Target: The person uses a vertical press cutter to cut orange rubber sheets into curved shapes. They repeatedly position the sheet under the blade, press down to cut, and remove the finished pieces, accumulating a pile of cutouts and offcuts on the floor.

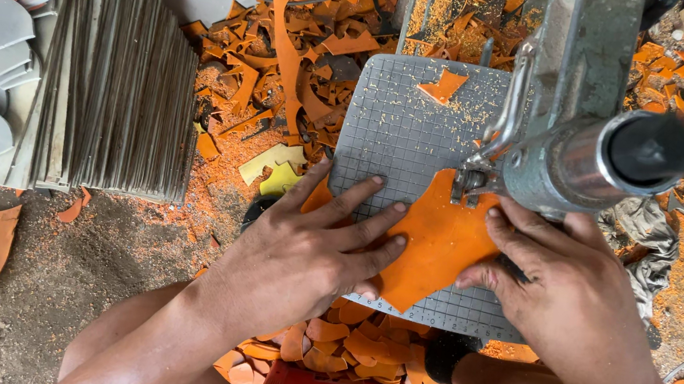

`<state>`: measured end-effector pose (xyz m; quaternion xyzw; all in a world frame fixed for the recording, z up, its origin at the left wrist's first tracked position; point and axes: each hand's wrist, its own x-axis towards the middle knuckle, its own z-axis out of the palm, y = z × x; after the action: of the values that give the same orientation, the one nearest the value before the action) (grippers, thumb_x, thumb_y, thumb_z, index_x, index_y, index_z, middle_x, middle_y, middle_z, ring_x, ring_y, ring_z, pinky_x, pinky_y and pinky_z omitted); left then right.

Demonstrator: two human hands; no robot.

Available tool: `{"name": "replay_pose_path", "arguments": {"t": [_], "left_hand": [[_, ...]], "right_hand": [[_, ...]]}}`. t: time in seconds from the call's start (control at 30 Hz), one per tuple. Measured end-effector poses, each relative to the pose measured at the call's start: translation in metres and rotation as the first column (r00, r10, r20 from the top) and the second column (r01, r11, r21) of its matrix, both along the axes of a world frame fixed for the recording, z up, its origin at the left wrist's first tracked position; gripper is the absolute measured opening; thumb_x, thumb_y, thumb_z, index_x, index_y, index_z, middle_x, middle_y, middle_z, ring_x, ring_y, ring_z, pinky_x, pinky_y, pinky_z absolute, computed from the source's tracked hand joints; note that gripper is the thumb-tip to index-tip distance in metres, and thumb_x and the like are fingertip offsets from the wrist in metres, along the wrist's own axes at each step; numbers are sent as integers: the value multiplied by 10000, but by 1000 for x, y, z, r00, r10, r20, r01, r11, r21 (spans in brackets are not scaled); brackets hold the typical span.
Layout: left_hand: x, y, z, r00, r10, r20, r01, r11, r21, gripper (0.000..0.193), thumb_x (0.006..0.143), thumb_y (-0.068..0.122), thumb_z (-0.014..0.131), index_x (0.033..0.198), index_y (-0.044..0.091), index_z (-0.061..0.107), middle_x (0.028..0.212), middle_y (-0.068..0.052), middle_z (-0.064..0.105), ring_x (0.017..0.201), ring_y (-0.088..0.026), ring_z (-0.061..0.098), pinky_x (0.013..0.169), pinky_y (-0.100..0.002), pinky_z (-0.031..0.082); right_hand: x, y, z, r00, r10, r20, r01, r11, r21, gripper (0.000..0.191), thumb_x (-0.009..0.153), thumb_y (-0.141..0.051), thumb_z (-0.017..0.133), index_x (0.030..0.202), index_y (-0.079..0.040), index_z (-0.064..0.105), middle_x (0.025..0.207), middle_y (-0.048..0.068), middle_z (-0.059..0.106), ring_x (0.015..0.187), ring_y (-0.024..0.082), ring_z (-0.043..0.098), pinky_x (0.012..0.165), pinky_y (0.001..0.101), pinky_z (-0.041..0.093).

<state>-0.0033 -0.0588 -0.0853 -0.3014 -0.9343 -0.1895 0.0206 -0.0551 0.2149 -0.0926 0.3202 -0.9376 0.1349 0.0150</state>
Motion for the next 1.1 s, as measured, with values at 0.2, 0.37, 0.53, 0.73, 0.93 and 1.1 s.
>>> {"name": "replay_pose_path", "arguments": {"t": [0.2, 0.37, 0.53, 0.73, 0.93, 1.1], "left_hand": [[-2, 3, -2, 1000, 15, -12, -15, 1000, -15, 427, 826, 371, 710, 1209, 184, 740, 1446, -9, 608, 1428, -258, 458, 1175, -644, 288], [-5, 7, -2, 1000, 23, -6, -23, 999, -33, 482, 803, 424, 711, 1214, 174, 732, 1443, -18, 604, 1431, -262, 443, 1182, -644, 283], [-6, 10, -2, 999, 28, -17, -29, 999, -35, 492, 800, 438, 717, 1214, 171, 730, 1432, -29, 609, 1428, -263, 451, 1184, -646, 283], [-8, 13, -3, 999, 42, -28, -43, 999, -31, 478, 810, 407, 728, 1221, 163, 727, 1433, -49, 614, 1417, -258, 474, 1194, -636, 284], [-10, 15, -3, 998, 46, -30, -47, 999, -23, 468, 831, 378, 733, 1236, 144, 721, 1436, -78, 610, 1417, -265, 477, 1198, -637, 283], [-11, 19, -4, 997, 69, -35, -69, 998, -14, 509, 811, 380, 741, 1257, 137, 712, 1443, -100, 604, 1416, -271, 478, 1176, -649, 289]], "right_hand": [[-8, 5, -5, 1000, 24, 4, -24, 1000, 19, 635, 623, -432, 830, 1107, -23, 781, 1244, 31, 744, 1023, 231, 657, 911, 392, 525], [-14, 5, -5, 1000, 2, 19, 0, 992, -130, 623, 624, -420, 846, 1120, -51, 774, 1151, 64, 763, 1034, 255, 710, 916, 383, 563], [-19, 5, -4, 980, -121, 158, 126, 992, -20, 630, 597, -428, 908, 1128, -110, 791, 1038, 78, 781, 908, 278, 730, 831, 394, 582], [-26, 8, -7, 995, -35, 90, 43, 995, -85, 492, 627, -374, 862, 1065, -154, 811, 1115, 73, 774, 1044, 294, 712, 929, 425, 558], [-34, 6, -4, 990, -56, 128, 66, 995, -76, 440, 630, -365, 869, 1032, -194, 822, 1075, 58, 782, 1052, 301, 695, 922, 443, 546], [-39, 2, 4, 959, -147, 242, 177, 979, -106, 455, 603, -369, 896, 1000, -162, 814, 1022, 55, 782, 992, 276, 712, 865, 425, 554]]}}
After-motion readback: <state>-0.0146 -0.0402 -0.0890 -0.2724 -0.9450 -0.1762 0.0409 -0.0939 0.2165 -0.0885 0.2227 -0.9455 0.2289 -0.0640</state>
